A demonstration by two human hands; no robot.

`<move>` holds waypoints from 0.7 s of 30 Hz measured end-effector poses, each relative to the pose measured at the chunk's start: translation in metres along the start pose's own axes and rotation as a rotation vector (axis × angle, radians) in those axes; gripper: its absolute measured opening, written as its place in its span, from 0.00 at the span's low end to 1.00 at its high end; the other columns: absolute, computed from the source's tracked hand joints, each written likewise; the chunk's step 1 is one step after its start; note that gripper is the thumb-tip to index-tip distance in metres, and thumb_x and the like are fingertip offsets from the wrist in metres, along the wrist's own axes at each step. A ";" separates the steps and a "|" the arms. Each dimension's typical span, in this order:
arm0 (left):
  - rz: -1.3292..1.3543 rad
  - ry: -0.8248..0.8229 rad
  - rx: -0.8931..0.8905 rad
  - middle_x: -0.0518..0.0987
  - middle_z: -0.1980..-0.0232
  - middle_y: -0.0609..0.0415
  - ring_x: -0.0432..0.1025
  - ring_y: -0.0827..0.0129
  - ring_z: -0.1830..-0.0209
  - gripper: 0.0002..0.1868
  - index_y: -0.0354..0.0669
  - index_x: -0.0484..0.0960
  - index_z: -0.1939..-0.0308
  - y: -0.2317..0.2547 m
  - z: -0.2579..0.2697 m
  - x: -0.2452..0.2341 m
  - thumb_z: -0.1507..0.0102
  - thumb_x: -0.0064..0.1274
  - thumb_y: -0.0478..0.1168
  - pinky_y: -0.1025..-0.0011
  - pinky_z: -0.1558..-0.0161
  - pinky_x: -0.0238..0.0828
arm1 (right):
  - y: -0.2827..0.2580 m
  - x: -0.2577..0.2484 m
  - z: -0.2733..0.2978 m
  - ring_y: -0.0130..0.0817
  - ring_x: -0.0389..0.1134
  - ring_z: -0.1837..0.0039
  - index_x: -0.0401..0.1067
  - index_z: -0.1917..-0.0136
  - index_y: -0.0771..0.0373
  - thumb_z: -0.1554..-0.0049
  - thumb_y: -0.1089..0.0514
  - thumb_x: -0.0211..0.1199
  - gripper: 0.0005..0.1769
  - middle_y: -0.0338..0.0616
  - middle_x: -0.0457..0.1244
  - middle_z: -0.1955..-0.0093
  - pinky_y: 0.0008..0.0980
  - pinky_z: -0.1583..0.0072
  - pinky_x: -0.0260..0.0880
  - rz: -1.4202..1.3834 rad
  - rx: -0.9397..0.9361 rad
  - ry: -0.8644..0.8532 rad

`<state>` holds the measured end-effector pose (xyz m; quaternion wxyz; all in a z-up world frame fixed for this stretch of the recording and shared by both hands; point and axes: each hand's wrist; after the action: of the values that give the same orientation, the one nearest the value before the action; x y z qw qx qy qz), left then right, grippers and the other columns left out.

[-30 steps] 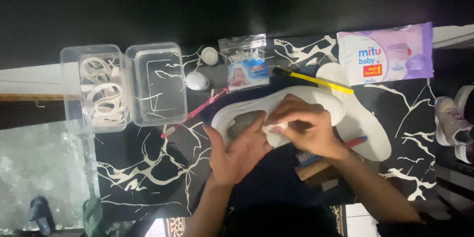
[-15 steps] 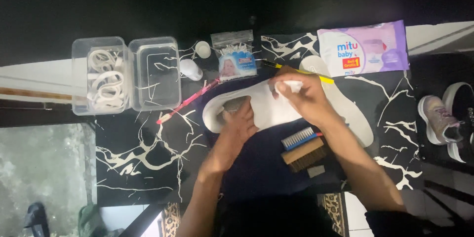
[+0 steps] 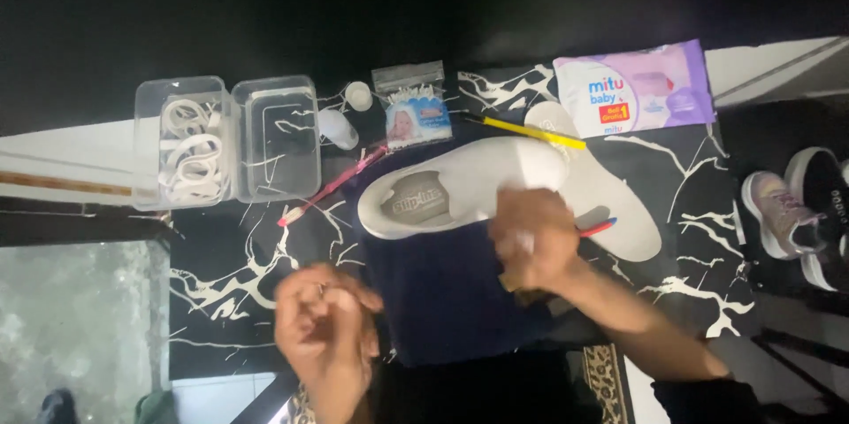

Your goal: Cleaning the interior and exterior of a white shoe using cotton swabs, wipes, and a brush.

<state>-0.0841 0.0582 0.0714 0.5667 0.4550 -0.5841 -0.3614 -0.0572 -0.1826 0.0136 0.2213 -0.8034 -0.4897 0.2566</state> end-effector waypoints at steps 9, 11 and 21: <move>0.178 0.049 0.003 0.65 0.83 0.50 0.54 0.73 0.95 0.11 0.36 0.69 0.57 -0.014 0.022 0.008 0.31 0.51 0.41 0.80 0.93 0.47 | -0.030 0.017 0.012 0.23 0.53 0.66 0.74 0.48 0.52 0.36 0.58 0.55 0.07 0.29 0.51 0.66 0.23 0.64 0.49 0.426 -0.700 -0.575; -0.127 -0.002 -0.267 0.78 0.78 0.45 0.62 0.73 0.93 0.11 0.39 0.74 0.51 -0.016 0.018 0.007 0.35 0.55 0.38 0.80 0.91 0.55 | -0.018 0.026 0.045 0.36 0.65 0.58 0.68 0.31 0.61 0.38 0.55 0.50 0.23 0.38 0.65 0.52 0.37 0.57 0.61 0.685 -0.507 -0.963; -0.340 -0.189 -0.269 0.79 0.61 0.55 0.73 0.74 0.70 0.11 0.44 0.80 0.47 -0.062 -0.004 0.015 0.32 0.51 0.38 0.77 0.74 0.76 | -0.036 -0.003 0.025 0.57 0.70 0.39 0.69 0.41 0.77 0.34 0.68 0.54 0.11 0.61 0.64 0.38 0.48 0.38 0.76 0.141 -0.321 -0.544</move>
<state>-0.0715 0.0247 0.0189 0.4960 0.4311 -0.4962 -0.5674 -0.0983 -0.1676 0.0173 -0.0656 -0.7619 -0.5081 0.3963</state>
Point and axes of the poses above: each hand's wrist, its own z-axis away from the middle knuckle, its own x-axis out of the palm, y = z × x
